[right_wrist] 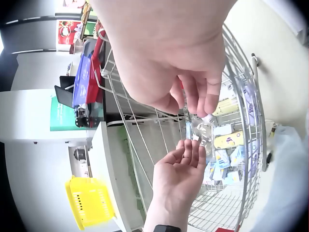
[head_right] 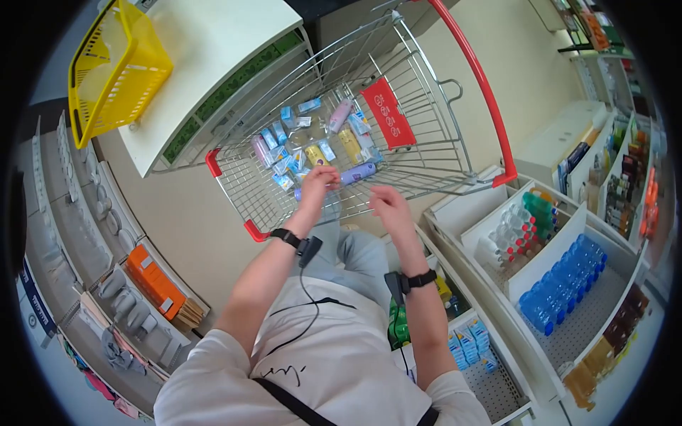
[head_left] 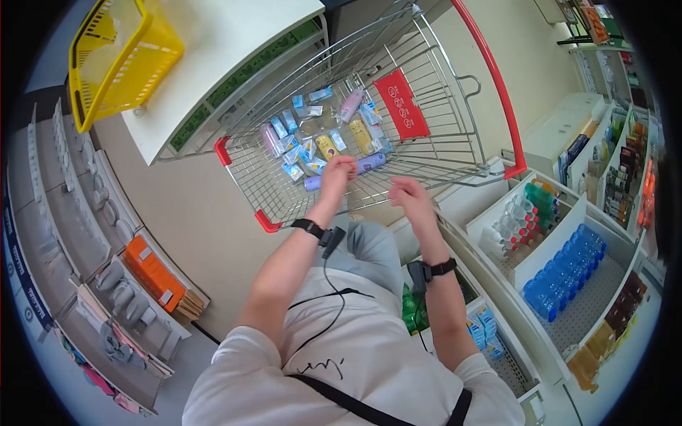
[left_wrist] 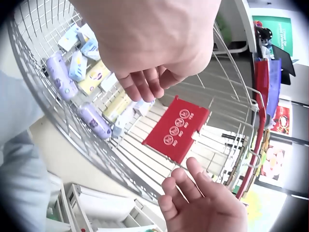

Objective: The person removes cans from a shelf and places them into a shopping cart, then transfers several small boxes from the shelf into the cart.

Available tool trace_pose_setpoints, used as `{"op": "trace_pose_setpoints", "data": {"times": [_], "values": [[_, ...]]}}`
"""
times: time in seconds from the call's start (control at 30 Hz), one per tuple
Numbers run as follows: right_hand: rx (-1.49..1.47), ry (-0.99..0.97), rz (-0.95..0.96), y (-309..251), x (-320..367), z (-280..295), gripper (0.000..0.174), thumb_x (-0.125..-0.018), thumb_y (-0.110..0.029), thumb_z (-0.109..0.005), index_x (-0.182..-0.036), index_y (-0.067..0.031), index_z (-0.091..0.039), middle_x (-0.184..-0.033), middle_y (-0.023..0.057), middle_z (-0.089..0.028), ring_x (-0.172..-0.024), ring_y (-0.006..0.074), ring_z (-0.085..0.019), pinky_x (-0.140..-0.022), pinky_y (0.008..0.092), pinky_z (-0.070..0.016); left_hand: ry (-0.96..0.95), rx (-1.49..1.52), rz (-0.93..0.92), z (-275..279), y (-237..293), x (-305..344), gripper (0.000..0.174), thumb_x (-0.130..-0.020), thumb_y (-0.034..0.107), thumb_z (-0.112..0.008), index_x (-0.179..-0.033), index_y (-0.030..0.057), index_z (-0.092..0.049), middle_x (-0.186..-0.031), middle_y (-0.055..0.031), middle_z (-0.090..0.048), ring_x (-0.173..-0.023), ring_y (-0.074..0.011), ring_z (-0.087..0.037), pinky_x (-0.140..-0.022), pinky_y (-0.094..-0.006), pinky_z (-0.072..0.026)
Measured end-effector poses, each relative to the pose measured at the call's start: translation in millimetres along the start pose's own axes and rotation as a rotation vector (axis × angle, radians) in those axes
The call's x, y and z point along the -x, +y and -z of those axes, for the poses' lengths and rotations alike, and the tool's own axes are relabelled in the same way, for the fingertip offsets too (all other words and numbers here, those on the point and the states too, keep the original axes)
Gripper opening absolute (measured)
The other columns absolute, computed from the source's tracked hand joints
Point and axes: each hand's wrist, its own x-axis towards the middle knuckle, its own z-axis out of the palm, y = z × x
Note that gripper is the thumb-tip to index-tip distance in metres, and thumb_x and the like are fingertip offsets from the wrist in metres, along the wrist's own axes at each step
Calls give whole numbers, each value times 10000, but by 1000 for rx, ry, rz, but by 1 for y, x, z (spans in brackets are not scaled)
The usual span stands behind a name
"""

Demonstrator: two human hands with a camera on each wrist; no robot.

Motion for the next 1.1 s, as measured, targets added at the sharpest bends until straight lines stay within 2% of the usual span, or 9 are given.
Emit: {"op": "trace_pose_setpoints", "data": {"times": [0.13,0.3,0.33,0.43,0.6,0.7,0.87,0.97,1.1], "values": [[235,-211,-92,-3,-69,-32,347,-912,-134,-665,-1232,-4,-632,-1005,84,-704,-878,149,-659,-767,275,-530,73,-38,117,45,23,-24,181,-920,50,-570,-1082,24,-647,-976,-77,-696,-865,-164,-671,-749,-299,-544],[1096,-309,-77,25,-181,-55,497,-827,-267,-699,-1201,50,-620,-1101,226,-688,-997,382,-676,-901,439,-544,170,-12,171,96,12,-49,202,-937,80,-564,-1125,39,-625,-998,-79,-691,-891,-179,-670,-774,-317,-540],[1103,-317,-79,36,-201,-53,497,-827,-267,-699,-1201,50,-620,-1101,226,-688,-997,382,-676,-901,439,-544,176,-4,174,102,7,-52,202,-937,80,-564,-1125,39,-625,-998,-79,-691,-891,-179,-670,-774,-317,-540],[1168,60,114,56,-249,-49,570,-819,-212,-697,-1313,23,-535,-1249,259,-600,-1241,430,-549,-1010,478,-477,235,8,216,112,-4,-57,199,-944,95,-568,-1129,42,-619,-1001,-78,-688,-908,-179,-667,-792,-323,-537],[1197,161,154,69,-310,-52,493,-813,-187,-686,-1230,19,-522,-1313,249,-525,-1238,411,-515,-1035,474,-471,289,37,215,117,-23,-55,191,-947,100,-572,-1122,44,-620,-1012,-76,-687,-920,-177,-663,-803,-325,-534],[1317,326,258,73,-322,-60,470,-807,-193,-715,-1182,10,-516,-1223,248,-568,-1163,414,-535,-1012,497,-465,301,69,254,112,-33,-55,188,-955,112,-573,-1124,44,-620,-1025,-72,-687,-922,-176,-662,-804,-325,-536],[1379,333,246,79,-335,-68,474,-801,-214,-743,-1146,11,-509,-1184,241,-590,-1149,423,-523,-971,494,-473,288,77,284,106,-39,-59,197,-958,128,-587,-1134,48,-623,-1048,-72,-684,-936,-177,-663,-825,-327,-535],[1251,341,350,77,-319,-75,433,-770,-256,-772,-1045,-6,-550,-1046,217,-644,-1057,405,-590,-846,482,-509,241,102,275,102,-29,-67,212,-954,154,-632,-1141,53,-629,-1054,-72,-677,-953,-187,-665,-841,-329,-533],[672,-116,76,68,-262,-115,397,-719,-322,-813,-894,-42,-593,-802,162,-648,-732,301,-657,-679,425,-521,257,237,231,79,-3,-84,260,-953,184,-675,-1174,60,-619,-1074,-79,-673,-973,-202,-667,-854,-343,-533]]}}
